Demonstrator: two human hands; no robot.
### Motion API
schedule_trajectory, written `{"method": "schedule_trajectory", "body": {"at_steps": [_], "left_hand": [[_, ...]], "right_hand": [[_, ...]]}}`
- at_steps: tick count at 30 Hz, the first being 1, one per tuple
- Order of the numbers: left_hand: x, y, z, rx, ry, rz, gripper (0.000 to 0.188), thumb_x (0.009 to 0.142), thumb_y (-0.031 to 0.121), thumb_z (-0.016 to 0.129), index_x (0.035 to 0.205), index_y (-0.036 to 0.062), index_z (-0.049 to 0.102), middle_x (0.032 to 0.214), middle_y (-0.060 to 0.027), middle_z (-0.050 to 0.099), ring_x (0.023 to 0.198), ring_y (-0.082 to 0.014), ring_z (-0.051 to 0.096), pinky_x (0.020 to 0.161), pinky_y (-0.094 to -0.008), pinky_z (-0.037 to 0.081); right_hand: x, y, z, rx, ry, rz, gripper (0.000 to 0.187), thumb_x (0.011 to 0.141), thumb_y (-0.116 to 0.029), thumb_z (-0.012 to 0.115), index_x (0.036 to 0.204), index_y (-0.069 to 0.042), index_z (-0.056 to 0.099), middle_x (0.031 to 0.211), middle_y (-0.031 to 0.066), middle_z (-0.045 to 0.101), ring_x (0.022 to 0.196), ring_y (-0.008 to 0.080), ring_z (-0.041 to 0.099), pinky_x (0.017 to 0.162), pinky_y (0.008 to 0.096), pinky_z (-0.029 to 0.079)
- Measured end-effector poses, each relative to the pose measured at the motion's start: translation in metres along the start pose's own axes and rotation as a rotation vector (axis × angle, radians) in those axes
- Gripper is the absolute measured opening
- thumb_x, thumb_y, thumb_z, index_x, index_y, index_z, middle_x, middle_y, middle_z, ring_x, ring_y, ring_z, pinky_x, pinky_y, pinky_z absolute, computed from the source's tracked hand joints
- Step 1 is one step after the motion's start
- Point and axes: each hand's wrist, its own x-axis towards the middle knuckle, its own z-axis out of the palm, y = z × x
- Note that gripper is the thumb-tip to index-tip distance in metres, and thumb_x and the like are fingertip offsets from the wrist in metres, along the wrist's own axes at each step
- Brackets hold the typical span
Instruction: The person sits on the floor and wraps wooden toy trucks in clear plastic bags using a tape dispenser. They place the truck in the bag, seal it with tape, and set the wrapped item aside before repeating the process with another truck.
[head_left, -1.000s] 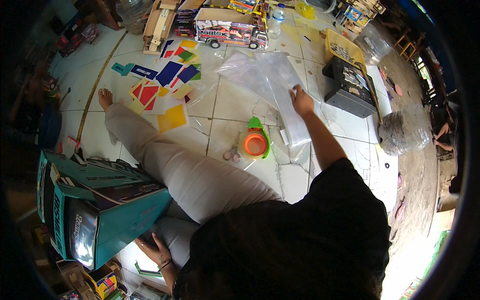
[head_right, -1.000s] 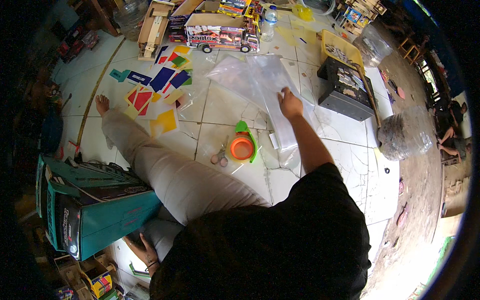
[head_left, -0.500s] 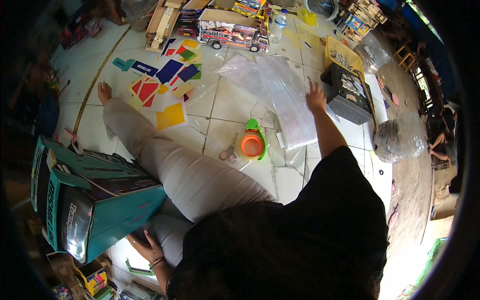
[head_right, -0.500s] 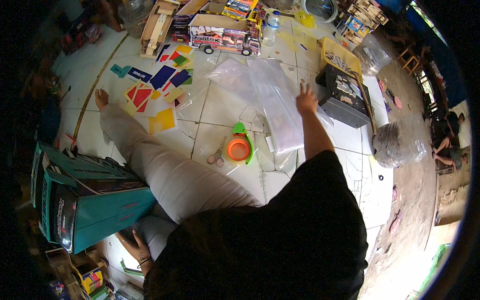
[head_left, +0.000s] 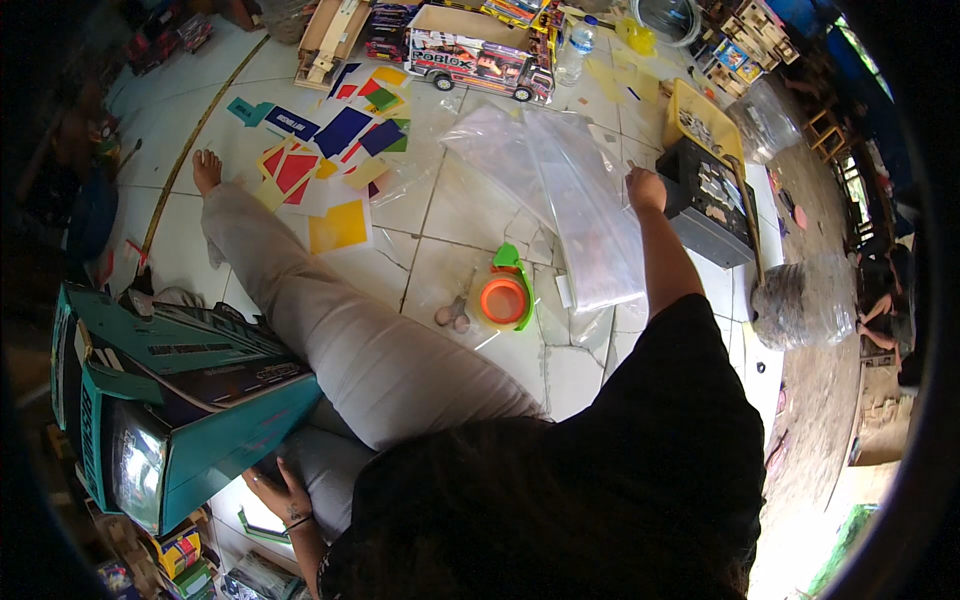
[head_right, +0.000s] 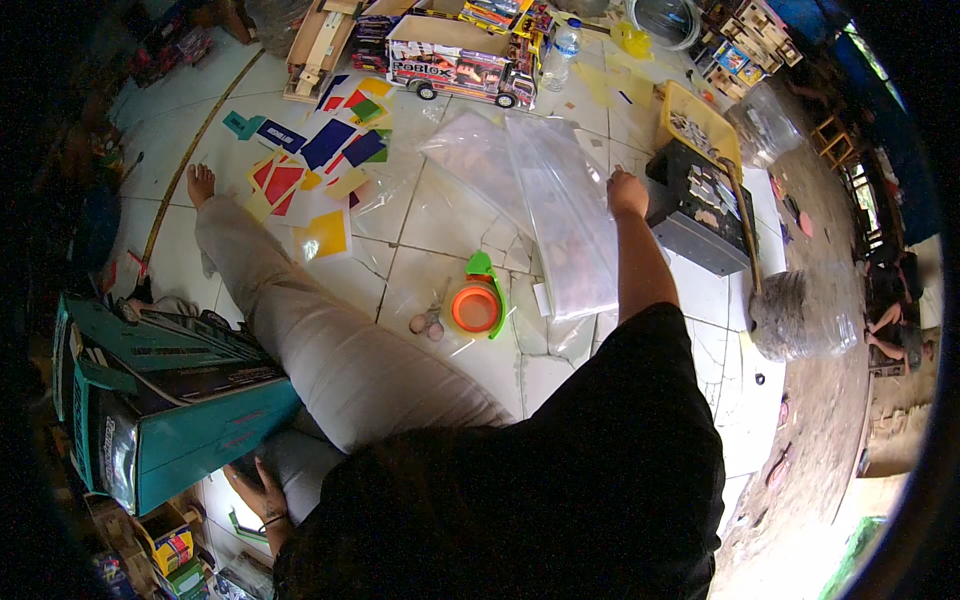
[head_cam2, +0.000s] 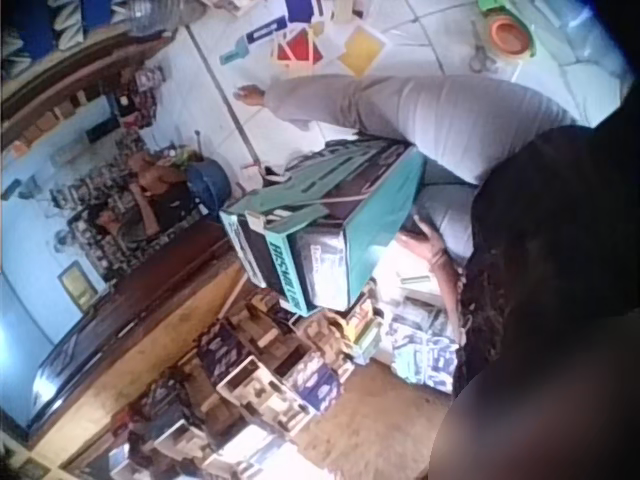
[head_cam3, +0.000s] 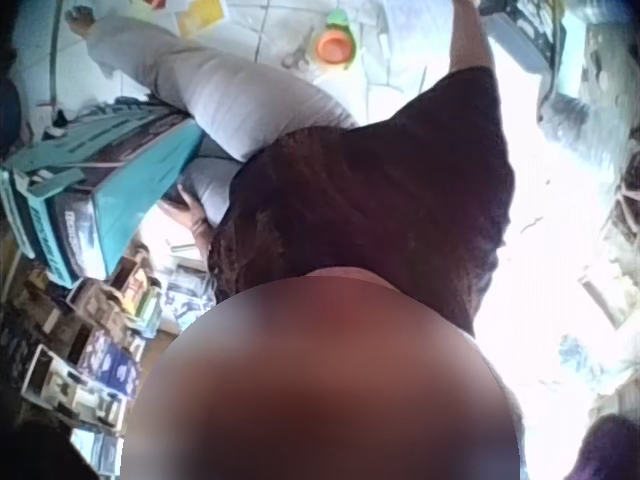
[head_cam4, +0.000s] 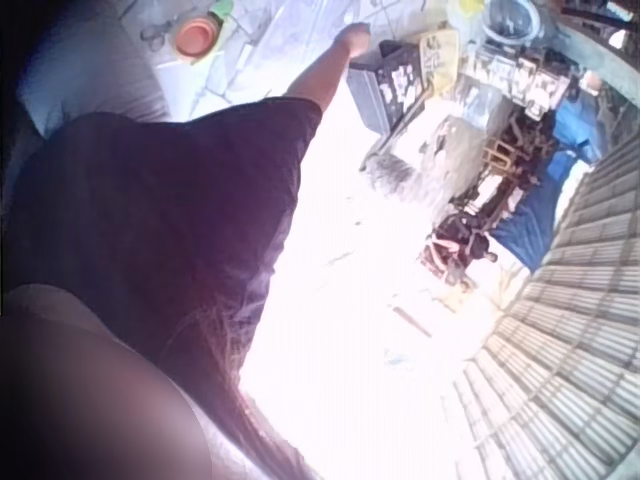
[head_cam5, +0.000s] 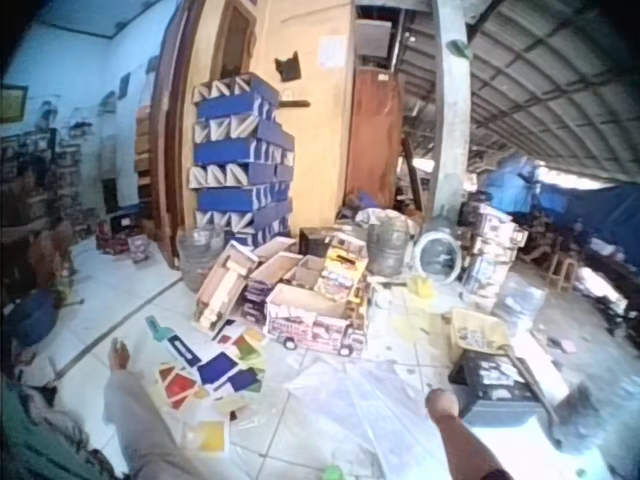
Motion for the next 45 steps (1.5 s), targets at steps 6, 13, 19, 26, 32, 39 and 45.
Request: {"method": "schedule_trajectory", "body": {"at_steps": [6,13,19,26,32,39,45], "left_hand": [[0.004,0.009,-0.003,-0.013,0.035,0.032,0.057,0.086,0.018,0.059,0.133,-0.0074,0.037,0.133,-0.0285,0.041,0.126,-0.0435,0.037,0.108,-0.0455,0.025],[0.003,0.014,-0.004,-0.032,0.048,0.054,0.06,0.086,0.017,0.06,0.135,-0.0063,0.036,0.135,-0.0281,0.04,0.128,-0.0431,0.035,0.11,-0.0451,0.024],[0.001,0.011,-0.002,-0.048,0.052,0.05,0.063,0.085,0.016,0.061,0.137,-0.0067,0.034,0.136,-0.0287,0.039,0.128,-0.0437,0.035,0.11,-0.0451,0.024],[-0.002,0.007,0.001,-0.153,0.106,0.083,0.066,0.086,0.017,0.061,0.139,-0.0074,0.031,0.139,-0.0282,0.037,0.13,-0.0419,0.034,0.111,-0.0442,0.023],[-0.001,0.005,0.001,-0.155,0.094,0.064,0.064,0.087,0.017,0.061,0.138,-0.0078,0.032,0.137,-0.0283,0.039,0.129,-0.0419,0.036,0.11,-0.0444,0.024],[-0.003,0.004,0.001,-0.185,0.097,0.064,0.062,0.086,0.017,0.061,0.137,-0.0071,0.034,0.136,-0.0289,0.04,0.128,-0.0439,0.036,0.11,-0.0457,0.025],[-0.002,0.014,-0.01,0.07,-0.031,0.271,0.062,0.084,0.023,0.063,0.134,-0.004,0.039,0.137,-0.0261,0.04,0.13,-0.0444,0.034,0.111,-0.048,0.024]], "right_hand": [[0.03,-0.009,-0.058,0.247,-0.232,-0.363,0.029,0.087,-0.031,0.058,0.082,-0.002,0.062,0.079,0.0159,0.066,0.071,0.035,0.063,0.066,0.0438,0.051],[0.007,-0.044,-0.123,0.18,-0.09,-0.278,0.05,0.086,-0.05,0.058,0.074,-0.002,0.063,0.068,0.0181,0.059,0.068,0.0288,0.061,0.068,0.0416,0.049],[0.009,-0.046,-0.16,0.71,-0.697,-0.105,0.052,0.086,-0.052,0.06,0.067,-0.005,0.054,0.063,0.0029,0.051,0.056,0.0134,0.047,0.053,0.0315,0.041],[0.032,-0.03,-0.187,0.435,-0.612,-0.215,0.022,0.088,-0.024,0.061,0.086,-0.002,0.068,0.065,0.0059,0.064,0.051,0.0116,0.054,0.046,0.0269,0.043],[0.074,-0.007,-0.217,0.607,-0.633,-0.452,0.022,0.091,-0.021,0.054,0.089,-0.003,0.067,0.071,0.0046,0.064,0.055,0.0139,0.057,0.049,0.0278,0.046],[0.143,0.053,-0.297,0.309,0.411,-0.018,0.037,0.095,-0.039,0.05,0.083,-0.007,0.064,0.064,0.0054,0.06,0.05,0.0179,0.055,0.047,0.0333,0.042],[0.138,0.053,-0.414,0.526,1.61,-0.042,0.041,0.09,-0.036,0.051,0.086,0.001,0.068,0.076,0.0234,0.065,0.075,0.0438,0.063,0.069,0.0477,0.048]]}}
